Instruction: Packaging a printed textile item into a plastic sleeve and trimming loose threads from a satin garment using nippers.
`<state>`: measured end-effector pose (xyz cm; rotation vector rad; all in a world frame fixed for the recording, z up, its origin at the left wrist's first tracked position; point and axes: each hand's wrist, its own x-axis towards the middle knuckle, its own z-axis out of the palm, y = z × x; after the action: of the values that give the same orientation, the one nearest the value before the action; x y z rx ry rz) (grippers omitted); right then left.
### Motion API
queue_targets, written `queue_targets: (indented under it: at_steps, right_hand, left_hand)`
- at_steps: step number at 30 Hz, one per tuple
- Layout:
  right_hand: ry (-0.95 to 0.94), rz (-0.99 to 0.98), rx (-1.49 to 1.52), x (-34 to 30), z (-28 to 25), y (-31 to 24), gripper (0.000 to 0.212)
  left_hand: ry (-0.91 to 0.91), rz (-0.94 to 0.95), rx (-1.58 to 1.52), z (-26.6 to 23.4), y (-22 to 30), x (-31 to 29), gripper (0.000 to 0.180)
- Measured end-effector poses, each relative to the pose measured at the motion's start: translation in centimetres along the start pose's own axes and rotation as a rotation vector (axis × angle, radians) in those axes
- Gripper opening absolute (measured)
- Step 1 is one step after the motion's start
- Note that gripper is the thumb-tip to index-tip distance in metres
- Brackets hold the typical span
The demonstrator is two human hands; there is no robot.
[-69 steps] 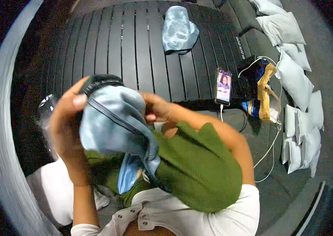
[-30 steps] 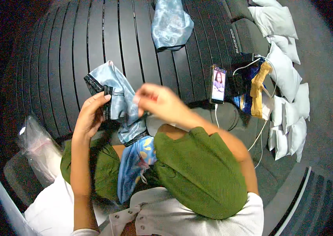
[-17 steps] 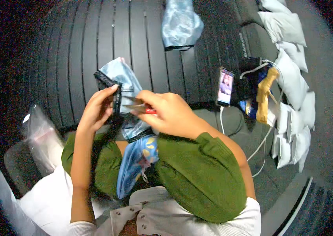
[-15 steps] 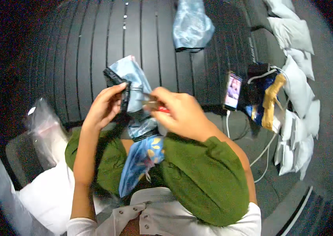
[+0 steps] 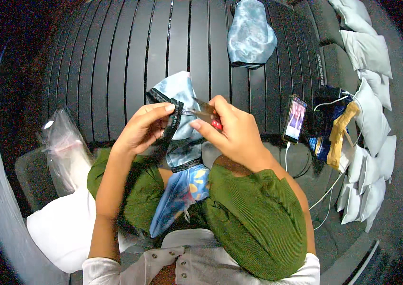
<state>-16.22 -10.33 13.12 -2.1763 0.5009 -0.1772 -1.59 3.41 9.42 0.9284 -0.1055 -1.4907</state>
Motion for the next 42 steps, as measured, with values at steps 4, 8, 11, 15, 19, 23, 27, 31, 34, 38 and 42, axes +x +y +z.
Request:
queue_targets:
  at_steps: [4, 8, 11, 15, 19, 23, 27, 31, 34, 38, 42]
  right_hand:
    - [-0.043, -0.052, -0.275, -0.2, 0.2, 0.4, 0.033]
    - [-0.037, -0.091, -0.342, 0.1, 0.8, 0.3, 0.035]
    - [0.001, -0.103, -0.365, 0.3, 1.0, -0.1, 0.035]
    - [0.026, -0.114, -0.443, 0.5, 1.0, -0.3, 0.038]
    - [0.083, -0.180, -0.549, 0.4, 1.1, 0.1, 0.039]
    - [0.091, -0.182, -0.565, 0.5, 1.3, -0.1, 0.039]
    - [0.091, -0.173, -0.579, 0.5, 1.3, -0.3, 0.040]
    - [0.089, -0.145, -0.542, 0.5, 1.3, -0.2, 0.040]
    - [0.095, -0.140, -0.508, 0.4, 1.2, -0.1, 0.039]
    - [0.098, -0.126, -0.497, 0.5, 1.1, 0.2, 0.039]
    - [0.060, -0.138, -0.533, 0.4, 1.2, 0.2, 0.039]
  left_hand:
    - [-0.172, 0.040, -0.036, -1.5, -0.5, 0.4, 0.014]
    - [-0.018, 0.043, -0.023, 0.1, -0.6, -0.1, 0.012]
    - [-0.093, 0.097, 0.010, -0.5, -1.7, 0.2, 0.014]
    - [-0.120, 0.137, 0.020, -0.3, -2.3, 0.3, 0.015]
    - [-0.118, 0.130, -0.006, 0.1, -2.5, 0.2, 0.015]
    - [-0.133, 0.134, -0.068, -0.2, -2.9, 0.4, 0.015]
    - [-0.140, 0.138, -0.088, -0.2, -3.0, 0.5, 0.015]
    - [-0.130, 0.152, -0.043, -0.1, -3.0, 0.6, 0.016]
    - [-0.140, 0.148, -0.043, 0.0, -3.0, 0.6, 0.016]
    - [-0.131, 0.148, -0.030, -0.4, -3.1, 0.6, 0.017]
    - [-0.155, 0.125, -0.097, -0.3, -3.1, 0.5, 0.017]
